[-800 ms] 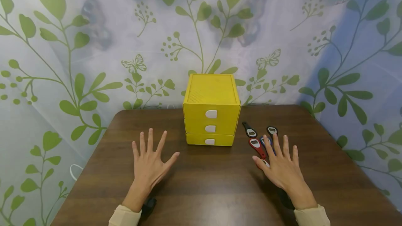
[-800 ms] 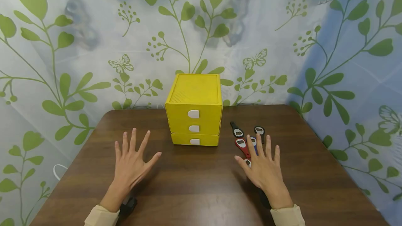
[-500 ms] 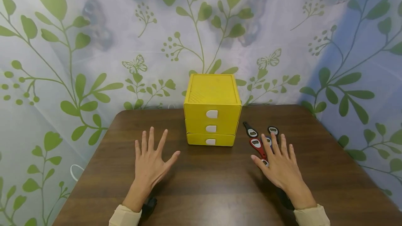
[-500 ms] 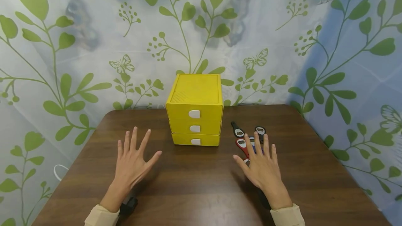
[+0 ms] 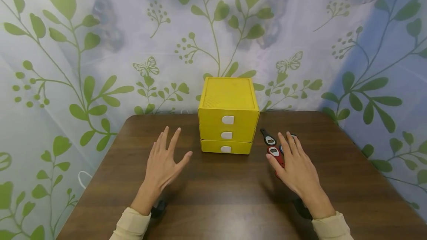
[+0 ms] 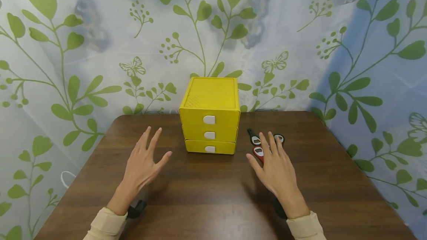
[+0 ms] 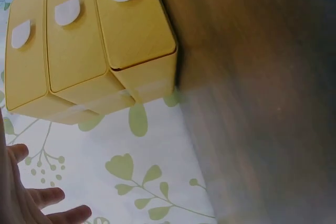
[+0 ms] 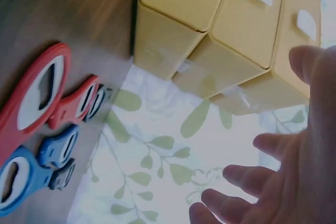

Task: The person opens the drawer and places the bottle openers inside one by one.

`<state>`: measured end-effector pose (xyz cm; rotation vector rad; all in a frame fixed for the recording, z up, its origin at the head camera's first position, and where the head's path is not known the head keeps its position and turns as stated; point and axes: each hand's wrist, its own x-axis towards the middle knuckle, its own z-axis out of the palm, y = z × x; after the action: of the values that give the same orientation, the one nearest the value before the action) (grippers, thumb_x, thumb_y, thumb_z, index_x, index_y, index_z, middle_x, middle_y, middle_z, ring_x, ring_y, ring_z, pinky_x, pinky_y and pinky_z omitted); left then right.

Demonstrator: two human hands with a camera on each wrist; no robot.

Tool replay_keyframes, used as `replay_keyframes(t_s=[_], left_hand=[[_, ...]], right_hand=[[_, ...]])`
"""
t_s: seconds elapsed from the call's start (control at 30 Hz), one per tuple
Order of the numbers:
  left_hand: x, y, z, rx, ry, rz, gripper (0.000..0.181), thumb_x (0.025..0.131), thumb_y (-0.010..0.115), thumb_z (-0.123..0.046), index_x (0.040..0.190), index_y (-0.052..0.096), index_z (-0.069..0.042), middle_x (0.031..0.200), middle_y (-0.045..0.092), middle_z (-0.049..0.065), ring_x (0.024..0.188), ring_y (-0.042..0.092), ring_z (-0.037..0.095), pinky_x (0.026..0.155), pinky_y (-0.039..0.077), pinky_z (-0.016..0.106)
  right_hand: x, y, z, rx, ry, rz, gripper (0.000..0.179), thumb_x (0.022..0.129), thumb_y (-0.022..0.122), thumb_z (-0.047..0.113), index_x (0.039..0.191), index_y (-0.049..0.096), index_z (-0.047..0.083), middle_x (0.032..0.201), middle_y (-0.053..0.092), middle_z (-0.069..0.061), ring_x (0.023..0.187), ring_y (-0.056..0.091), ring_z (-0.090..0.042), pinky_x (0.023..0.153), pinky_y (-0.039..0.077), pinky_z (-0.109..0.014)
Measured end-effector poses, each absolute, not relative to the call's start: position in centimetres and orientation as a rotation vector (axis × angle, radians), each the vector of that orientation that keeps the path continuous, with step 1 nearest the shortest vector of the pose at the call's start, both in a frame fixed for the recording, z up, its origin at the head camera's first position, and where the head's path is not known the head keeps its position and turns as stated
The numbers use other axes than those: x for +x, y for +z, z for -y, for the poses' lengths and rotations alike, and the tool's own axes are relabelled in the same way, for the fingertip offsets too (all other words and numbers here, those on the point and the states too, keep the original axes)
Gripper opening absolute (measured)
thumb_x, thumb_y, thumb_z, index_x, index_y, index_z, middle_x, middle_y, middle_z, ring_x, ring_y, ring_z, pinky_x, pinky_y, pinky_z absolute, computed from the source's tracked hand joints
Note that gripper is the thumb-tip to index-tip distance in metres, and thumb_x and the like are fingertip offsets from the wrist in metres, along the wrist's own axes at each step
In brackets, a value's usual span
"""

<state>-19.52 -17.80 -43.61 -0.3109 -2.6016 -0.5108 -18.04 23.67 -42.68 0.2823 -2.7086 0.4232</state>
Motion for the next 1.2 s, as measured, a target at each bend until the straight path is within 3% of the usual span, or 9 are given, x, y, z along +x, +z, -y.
replay_keyframes(t_s=[0.37,0.87,1.03,1.2], left_hand=[[-21.2,-42.2,16.8,-0.382,-0.649,2.538,0.082,0.098,0.058,-0.059,0.166,0.020,-0.034,0.169,0.024,0.013,0.144,0.042,0.045,0.107,0.041,0.067],[-23.0,-40.3,15.5,-0.417,-0.832,2.510,0.076,0.101,0.051,-0.059,0.166,0.016,-0.037,0.171,0.021,0.004,0.140,0.046,0.045,0.096,0.046,0.070],[-23.3,-39.6,15.6,-0.436,-1.038,2.483,0.071,0.104,0.048,-0.055,0.165,0.018,-0.034,0.170,0.023,0.002,0.146,0.041,0.039,0.103,0.043,0.069],[-23.7,-38.9,15.4,-0.461,-1.162,2.446,0.068,0.105,0.044,-0.057,0.165,0.018,-0.036,0.169,0.025,0.002,0.149,0.037,0.035,0.110,0.037,0.068]], right_hand=[[-18.5,-41.3,-22.5,0.347,0.495,2.485,0.076,0.097,0.069,0.046,0.158,0.041,0.010,0.155,0.045,-0.019,0.132,0.049,-0.046,0.098,0.048,-0.065],[-19.6,-39.4,-18.8,0.447,0.566,2.410,0.071,0.096,0.073,0.037,0.155,0.045,0.010,0.155,0.047,-0.016,0.130,0.053,-0.040,0.093,0.052,-0.060],[-19.9,-39.3,-17.8,0.483,0.572,2.384,0.070,0.095,0.075,0.038,0.153,0.047,0.009,0.153,0.049,-0.016,0.133,0.052,-0.040,0.099,0.050,-0.061],[-20.2,-39.1,-17.1,0.504,0.575,2.344,0.068,0.093,0.076,0.037,0.150,0.050,0.008,0.150,0.051,-0.015,0.131,0.054,-0.038,0.095,0.052,-0.058]])
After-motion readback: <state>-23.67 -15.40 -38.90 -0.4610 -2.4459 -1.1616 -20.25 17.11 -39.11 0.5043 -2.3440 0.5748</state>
